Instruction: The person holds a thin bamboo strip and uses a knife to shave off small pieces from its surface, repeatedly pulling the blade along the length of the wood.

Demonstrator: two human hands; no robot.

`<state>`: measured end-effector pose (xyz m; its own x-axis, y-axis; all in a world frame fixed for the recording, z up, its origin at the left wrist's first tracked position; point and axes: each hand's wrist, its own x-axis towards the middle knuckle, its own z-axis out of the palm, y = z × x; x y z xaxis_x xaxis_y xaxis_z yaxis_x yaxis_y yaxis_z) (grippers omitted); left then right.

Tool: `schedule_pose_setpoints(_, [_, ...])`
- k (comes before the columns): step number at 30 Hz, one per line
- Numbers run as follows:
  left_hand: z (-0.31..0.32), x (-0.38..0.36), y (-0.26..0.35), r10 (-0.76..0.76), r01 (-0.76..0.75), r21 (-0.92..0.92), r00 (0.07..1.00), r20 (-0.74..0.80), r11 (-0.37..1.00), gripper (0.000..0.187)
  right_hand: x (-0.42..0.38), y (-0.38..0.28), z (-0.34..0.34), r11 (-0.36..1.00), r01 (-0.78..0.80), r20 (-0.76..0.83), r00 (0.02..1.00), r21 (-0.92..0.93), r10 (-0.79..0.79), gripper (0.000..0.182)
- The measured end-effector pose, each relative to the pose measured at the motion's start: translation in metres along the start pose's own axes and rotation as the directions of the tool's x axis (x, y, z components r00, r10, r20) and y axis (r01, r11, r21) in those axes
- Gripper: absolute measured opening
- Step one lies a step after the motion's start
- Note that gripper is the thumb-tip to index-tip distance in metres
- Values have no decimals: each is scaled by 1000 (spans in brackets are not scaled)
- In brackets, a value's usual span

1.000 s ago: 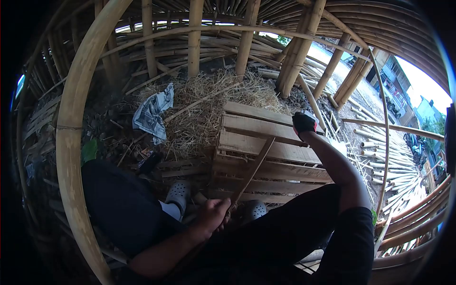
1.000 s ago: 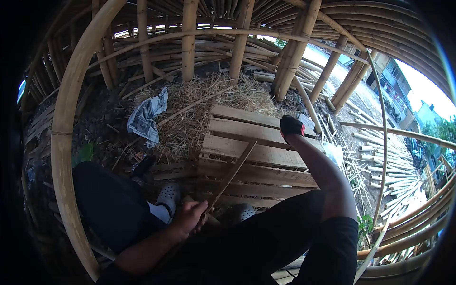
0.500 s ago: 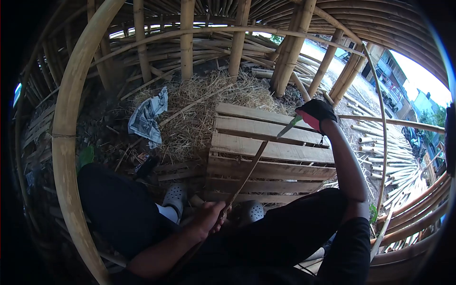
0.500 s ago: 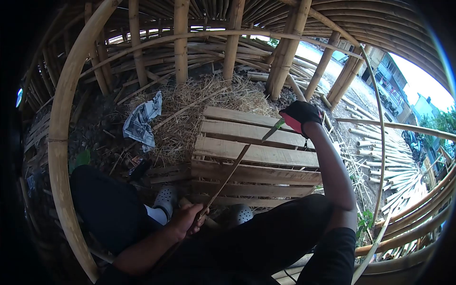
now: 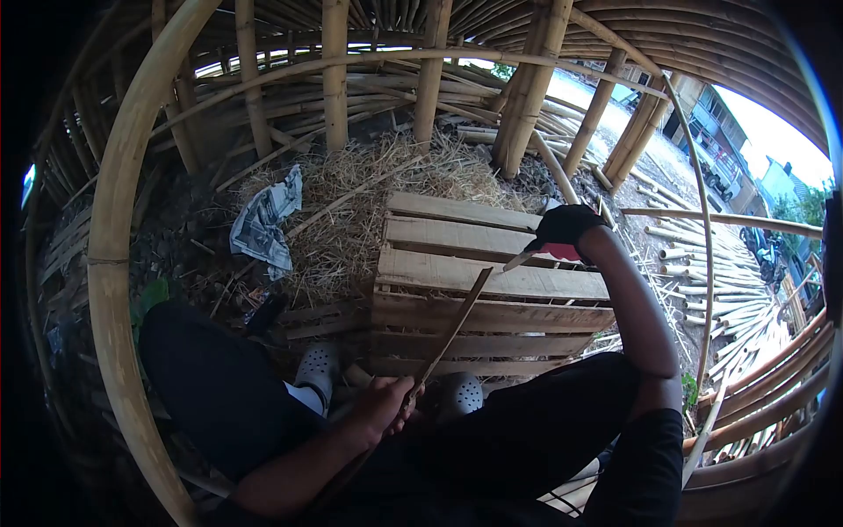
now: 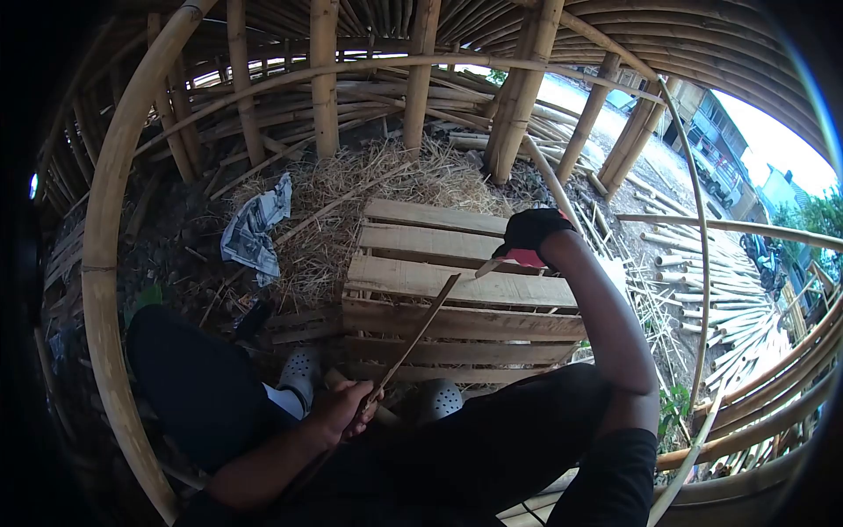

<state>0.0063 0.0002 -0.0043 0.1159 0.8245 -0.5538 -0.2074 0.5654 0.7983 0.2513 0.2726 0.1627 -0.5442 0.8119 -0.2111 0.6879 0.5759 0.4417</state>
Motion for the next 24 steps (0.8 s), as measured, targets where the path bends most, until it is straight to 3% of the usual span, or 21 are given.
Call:
schedule_pose_setpoints(3, [0,3,-1,-10,10,-16,1000,-2,1000,26,-4,-3,9,996,33,49,998,-78,-29,35])
schedule_pose_setpoints(5, [-3,10,-5,-10,11,-48,999,32,999,25,-9,-9,6,994,-102,266,960,42,87,33])
schedule_pose_setpoints(7, [-4,13,-5,-6,12,-82,998,68,997,24,18,15,65,992,-28,217,976,122,1,38])
schedule_pose_setpoints(10, [-3,14,-2,-30,39,-112,996,85,993,23,-2,2,49,977,2,208,977,211,-47,35])
schedule_pose_setpoints(12, [-3,13,0,-74,88,-135,991,107,987,23,-11,-4,39,899,-91,180,984,428,14,44])
schedule_pose_setpoints(13, [-2,14,0,-74,89,-138,991,109,986,23,-12,-7,43,900,-91,182,983,425,14,44])
schedule_pose_setpoints(15, [1,14,-1,-50,56,-100,997,61,993,23,-15,-17,55,907,197,-205,971,373,-127,51])
schedule_pose_setpoints(17, [3,14,1,-27,30,-80,999,32,996,24,-16,-45,60,838,267,-286,948,475,-140,49])
schedule_pose_setpoints(19, [6,13,4,-4,3,-55,1000,-1,998,26,-45,-83,20,863,285,-160,958,417,-239,36])
schedule_pose_setpoints(21, [9,11,5,44,-45,-4,997,-67,999,30,-48,-108,32,832,335,-72,938,442,-339,37])
schedule_pose_setpoints(22, [8,13,1,42,-43,0,997,-70,999,30,-52,-120,42,830,335,-75,938,445,-339,37])
schedule_pose_setpoints(24, [7,18,-5,67,-59,65,988,-136,996,33,-60,-140,53,759,519,-244,855,394,-458,50])
